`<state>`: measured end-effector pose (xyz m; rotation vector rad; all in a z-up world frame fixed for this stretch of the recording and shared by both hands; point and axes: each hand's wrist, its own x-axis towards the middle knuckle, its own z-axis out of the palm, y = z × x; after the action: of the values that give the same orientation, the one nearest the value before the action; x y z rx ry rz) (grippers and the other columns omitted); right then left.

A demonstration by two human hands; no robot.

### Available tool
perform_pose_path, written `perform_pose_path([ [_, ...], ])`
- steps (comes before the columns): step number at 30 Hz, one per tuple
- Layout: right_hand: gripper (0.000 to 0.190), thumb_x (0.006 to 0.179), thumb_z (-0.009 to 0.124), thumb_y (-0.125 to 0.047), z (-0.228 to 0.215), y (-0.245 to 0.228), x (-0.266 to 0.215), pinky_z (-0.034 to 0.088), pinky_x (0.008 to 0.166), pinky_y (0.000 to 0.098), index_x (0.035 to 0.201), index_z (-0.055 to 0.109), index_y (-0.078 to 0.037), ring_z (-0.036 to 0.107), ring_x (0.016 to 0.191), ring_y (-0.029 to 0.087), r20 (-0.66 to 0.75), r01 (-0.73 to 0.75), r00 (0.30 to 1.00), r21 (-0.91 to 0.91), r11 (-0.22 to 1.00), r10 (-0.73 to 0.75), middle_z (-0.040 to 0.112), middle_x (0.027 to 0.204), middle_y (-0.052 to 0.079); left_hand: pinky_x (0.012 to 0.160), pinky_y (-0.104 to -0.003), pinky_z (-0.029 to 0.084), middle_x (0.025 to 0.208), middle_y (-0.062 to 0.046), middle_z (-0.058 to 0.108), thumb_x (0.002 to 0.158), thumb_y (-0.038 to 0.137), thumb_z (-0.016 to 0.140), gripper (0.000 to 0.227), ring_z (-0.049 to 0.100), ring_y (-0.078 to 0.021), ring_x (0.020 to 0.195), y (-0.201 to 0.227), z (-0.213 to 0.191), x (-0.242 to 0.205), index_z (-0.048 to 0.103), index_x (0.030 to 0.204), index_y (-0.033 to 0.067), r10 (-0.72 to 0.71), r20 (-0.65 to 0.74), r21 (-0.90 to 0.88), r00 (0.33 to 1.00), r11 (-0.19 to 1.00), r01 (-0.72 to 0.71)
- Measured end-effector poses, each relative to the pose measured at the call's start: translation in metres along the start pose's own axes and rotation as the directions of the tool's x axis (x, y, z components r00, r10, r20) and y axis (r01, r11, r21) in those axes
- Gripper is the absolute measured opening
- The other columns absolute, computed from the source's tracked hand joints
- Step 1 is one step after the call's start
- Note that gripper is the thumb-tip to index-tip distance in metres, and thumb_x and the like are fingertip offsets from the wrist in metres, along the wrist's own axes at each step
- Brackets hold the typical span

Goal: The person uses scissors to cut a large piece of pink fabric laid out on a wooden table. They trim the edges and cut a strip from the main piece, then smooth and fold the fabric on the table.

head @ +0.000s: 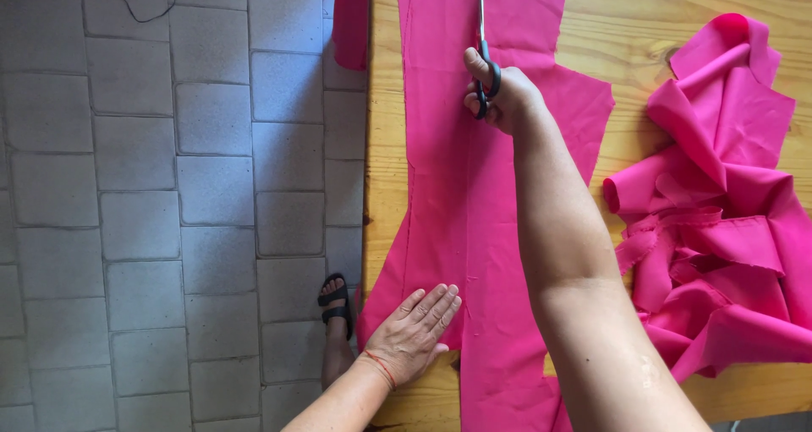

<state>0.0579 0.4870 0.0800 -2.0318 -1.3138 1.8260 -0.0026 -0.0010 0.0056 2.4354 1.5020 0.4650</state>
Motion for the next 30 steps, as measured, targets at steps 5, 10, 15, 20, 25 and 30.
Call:
perform_pose_path([
  [5, 0.073, 0.082, 0.087, -0.083, -0.002, -0.005, 0.015, 0.037, 0.045, 0.0194, 0.101, 0.063, -0.017, 0.062, 0.056, 0.010, 0.045, -0.024, 0.999, 0.177, 0.984, 0.016, 0.066, 0.071, 0.003, 0.153, -0.049, 0.020, 0.201, -0.010, 0.030, 0.098, 0.064, 0.082, 0.116, 0.028, -0.0281, 0.186, -0.001, -0.003, 0.001, 0.035, 0.191, 0.0117, 0.001, 0.009, 0.024, 1.000, 1.000, -0.001],
  [10, 0.070, 0.090, 0.078, -0.088, -0.001, -0.014, 0.012, 0.033, 0.046, 0.0196, 0.097, 0.066, -0.019, 0.060, 0.055, 0.006, 0.020, -0.024, 1.000, 0.070, 0.997, 0.022, 0.069, 0.068, 0.001, 0.152, -0.050, 0.022, 0.201, -0.010, 0.032, 0.098, 0.061, 0.084, 0.115, 0.029, -0.0285, 0.186, -0.001, -0.004, 0.001, 0.038, 0.190, 0.0109, 0.001, -0.002, -0.012, 1.000, 1.000, -0.001],
  [15, 0.070, 0.093, 0.081, -0.084, -0.003, -0.010, 0.016, 0.029, 0.045, 0.0242, 0.091, 0.064, -0.016, 0.048, 0.050, 0.010, 0.027, 0.042, 0.999, 0.063, 0.997, -0.044, 0.068, 0.067, 0.006, 0.153, -0.049, 0.021, 0.201, -0.010, 0.032, 0.100, 0.064, 0.081, 0.113, 0.029, -0.0280, 0.186, 0.000, -0.005, 0.001, 0.038, 0.190, 0.0109, 0.000, -0.003, 0.023, 1.000, 1.000, 0.001],
  [20, 0.078, 0.078, 0.082, -0.090, -0.005, -0.016, 0.028, 0.033, 0.042, 0.0167, 0.100, 0.063, -0.018, 0.053, 0.050, 0.006, 0.041, -0.045, 0.998, 0.117, 0.992, 0.040, 0.070, 0.069, 0.004, 0.152, -0.050, 0.021, 0.200, -0.010, 0.033, 0.100, 0.064, 0.082, 0.114, 0.030, -0.0283, 0.186, -0.001, -0.004, 0.001, 0.039, 0.190, 0.0105, 0.000, -0.009, 0.004, 1.000, 1.000, 0.000],
  [25, 0.076, 0.082, 0.081, -0.092, -0.005, -0.022, 0.029, 0.030, 0.043, 0.0174, 0.094, 0.061, -0.020, 0.051, 0.051, 0.004, 0.026, -0.069, 0.997, 0.093, 0.993, 0.067, 0.068, 0.069, 0.001, 0.152, -0.049, 0.022, 0.200, -0.010, 0.034, 0.099, 0.065, 0.082, 0.114, 0.031, -0.0280, 0.185, -0.001, -0.004, 0.001, 0.039, 0.190, 0.0108, -0.001, -0.007, 0.003, 1.000, 1.000, 0.001],
  [30, 0.074, 0.086, 0.075, -0.093, -0.002, -0.028, 0.017, 0.028, 0.042, 0.0176, 0.097, 0.063, -0.021, 0.050, 0.054, 0.003, 0.002, -0.045, 0.999, -0.003, 0.999, 0.045, 0.069, 0.072, -0.001, 0.152, -0.049, 0.023, 0.200, -0.009, 0.034, 0.100, 0.065, 0.082, 0.113, 0.031, -0.0275, 0.185, -0.001, -0.006, 0.002, 0.039, 0.190, 0.0110, -0.001, -0.012, 0.002, 1.000, 1.000, 0.001],
])
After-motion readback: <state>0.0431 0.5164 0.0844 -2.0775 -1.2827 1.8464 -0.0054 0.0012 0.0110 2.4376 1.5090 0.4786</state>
